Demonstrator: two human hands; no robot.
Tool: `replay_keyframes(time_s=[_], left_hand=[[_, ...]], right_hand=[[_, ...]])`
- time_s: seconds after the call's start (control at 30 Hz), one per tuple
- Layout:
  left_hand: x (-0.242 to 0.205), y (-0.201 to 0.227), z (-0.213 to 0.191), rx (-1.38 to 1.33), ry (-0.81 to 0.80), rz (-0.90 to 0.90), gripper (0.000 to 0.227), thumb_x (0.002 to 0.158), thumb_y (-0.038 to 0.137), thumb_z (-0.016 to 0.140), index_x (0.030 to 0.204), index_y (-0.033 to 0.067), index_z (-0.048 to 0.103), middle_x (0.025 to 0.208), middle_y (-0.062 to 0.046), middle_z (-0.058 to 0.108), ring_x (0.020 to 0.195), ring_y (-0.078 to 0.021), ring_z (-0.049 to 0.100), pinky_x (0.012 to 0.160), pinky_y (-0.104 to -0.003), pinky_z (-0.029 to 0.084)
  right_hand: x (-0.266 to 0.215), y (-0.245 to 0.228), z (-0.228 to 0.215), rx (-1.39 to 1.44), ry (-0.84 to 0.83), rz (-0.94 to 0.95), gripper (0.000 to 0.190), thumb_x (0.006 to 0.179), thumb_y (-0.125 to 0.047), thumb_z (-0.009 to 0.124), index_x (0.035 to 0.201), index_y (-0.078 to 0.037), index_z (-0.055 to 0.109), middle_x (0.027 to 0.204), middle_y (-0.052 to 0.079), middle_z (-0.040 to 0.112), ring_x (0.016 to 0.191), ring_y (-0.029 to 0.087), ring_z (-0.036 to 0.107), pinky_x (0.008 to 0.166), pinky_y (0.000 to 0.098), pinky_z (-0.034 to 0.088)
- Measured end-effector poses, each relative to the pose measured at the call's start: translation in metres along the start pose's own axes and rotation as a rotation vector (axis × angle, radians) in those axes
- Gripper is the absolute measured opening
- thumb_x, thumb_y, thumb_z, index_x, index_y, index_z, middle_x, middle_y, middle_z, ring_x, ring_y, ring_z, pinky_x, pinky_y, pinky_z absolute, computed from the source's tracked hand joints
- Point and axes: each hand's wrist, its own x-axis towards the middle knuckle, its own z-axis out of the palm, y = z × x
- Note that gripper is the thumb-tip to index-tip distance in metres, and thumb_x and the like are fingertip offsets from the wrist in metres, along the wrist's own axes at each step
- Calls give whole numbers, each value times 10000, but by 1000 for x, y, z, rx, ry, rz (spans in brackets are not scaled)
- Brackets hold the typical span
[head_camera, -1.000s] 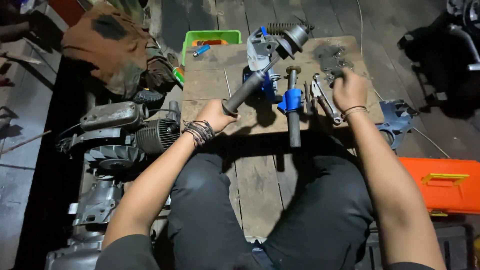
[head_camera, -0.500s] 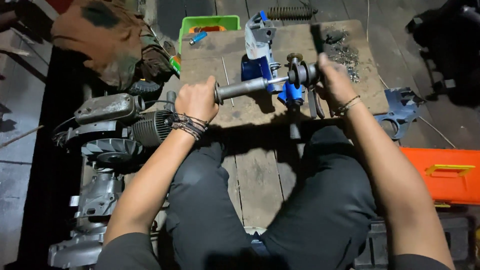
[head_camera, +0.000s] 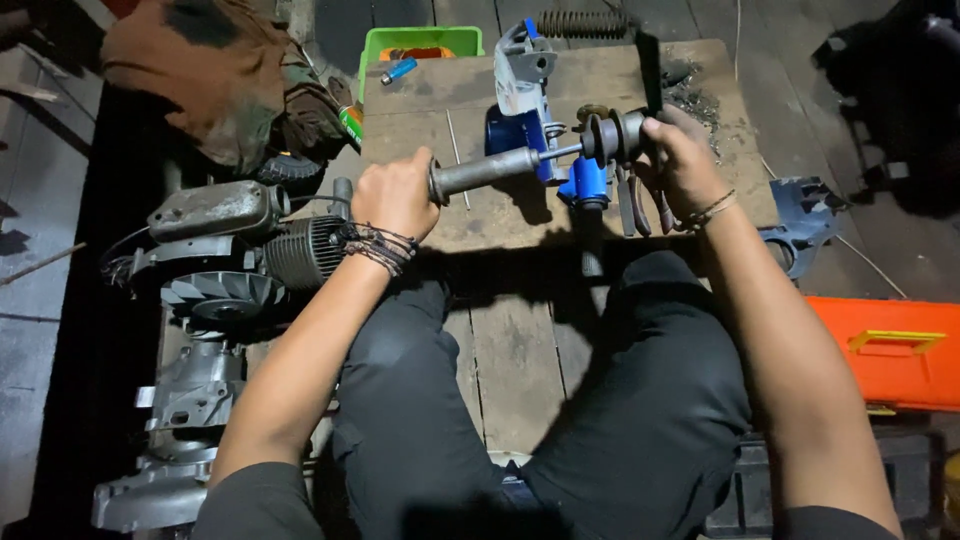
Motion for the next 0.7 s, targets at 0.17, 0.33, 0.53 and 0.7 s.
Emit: replay_keyframes(time_s=[0.17,0.33,0.53,0.7], left_hand=[[1,-8,14,19,6,5,425,752,116,625,1177,121,637,864,-79,751,828,-332,751,894,-452,548],[1,-11,17,58,-6,5,395,748,147,643,1143,150,638,836,-53,741,817,-314,752,893,-443,553],[1,-9,18,47,-30,-12,403,733,135,655,1136,138,655,835,-71,749,799,-340,746,867,-452,565],[2,-12,20,49,-40,-33,442,706,134,679,1147,132,663,821,-75,749,781,-354,745,874,-472,581]], right_hand=[[20,38,-22,-159,23,-12,431,1010,-588,708,1017,-157,692,799,-23,557,766,73,565,658,223,556],[17,20,-17,13,46,9,348,968,-461,751,1105,-146,694,851,-46,556,805,68,608,652,210,579],[6,15,-26,-83,-1,8,239,892,-236,770,1078,-119,675,846,-25,609,779,68,615,628,222,591],[8,19,-25,-135,-64,-158,194,1025,-186,758,1028,-21,656,701,61,565,628,126,619,504,258,548]])
